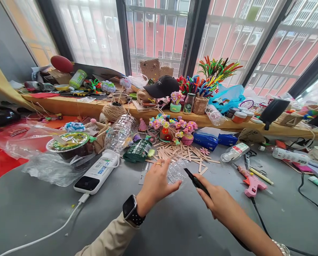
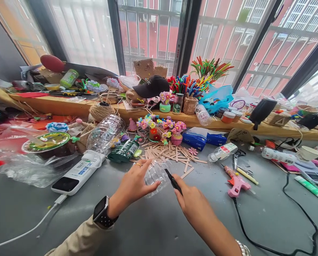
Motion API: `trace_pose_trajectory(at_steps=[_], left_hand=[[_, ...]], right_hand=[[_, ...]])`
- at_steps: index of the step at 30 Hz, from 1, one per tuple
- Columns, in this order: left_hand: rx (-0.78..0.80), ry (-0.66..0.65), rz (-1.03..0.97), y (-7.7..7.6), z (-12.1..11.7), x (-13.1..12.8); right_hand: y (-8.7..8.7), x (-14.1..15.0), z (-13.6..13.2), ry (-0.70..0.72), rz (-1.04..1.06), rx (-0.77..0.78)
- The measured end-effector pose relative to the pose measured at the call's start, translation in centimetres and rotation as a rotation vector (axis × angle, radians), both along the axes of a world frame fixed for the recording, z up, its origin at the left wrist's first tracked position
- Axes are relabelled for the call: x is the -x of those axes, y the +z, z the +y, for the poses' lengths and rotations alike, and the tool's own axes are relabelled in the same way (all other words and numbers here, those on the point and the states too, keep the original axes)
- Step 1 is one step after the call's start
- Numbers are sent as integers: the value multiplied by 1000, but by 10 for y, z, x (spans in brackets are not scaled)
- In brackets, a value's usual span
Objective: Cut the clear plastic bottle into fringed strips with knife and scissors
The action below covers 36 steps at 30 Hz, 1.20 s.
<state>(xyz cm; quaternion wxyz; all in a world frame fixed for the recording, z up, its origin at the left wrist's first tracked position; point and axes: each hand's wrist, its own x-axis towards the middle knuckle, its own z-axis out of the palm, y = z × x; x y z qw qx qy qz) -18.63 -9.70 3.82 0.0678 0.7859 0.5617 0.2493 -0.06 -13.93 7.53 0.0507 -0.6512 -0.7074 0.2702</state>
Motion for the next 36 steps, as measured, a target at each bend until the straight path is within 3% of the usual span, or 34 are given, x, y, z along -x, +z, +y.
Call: trace_pose_trajectory(at_steps=[8,12,16,21,36], left_hand=[[54,27,-8,6,5,9],[4,30,9,5,7,9],[-63,29,8,0,5,5],[-92,18,-35,-4,2,3],[-42,13,-68,-6,3,2]], right_hand=[[-23,-24,-10,23,26,11],[-17,-28,-8,-68,63,-74],[-8,-18,-2,-25,74,-120],[-10,1,8,40,51,-159],[-7,-2,5,29,-20,-61]])
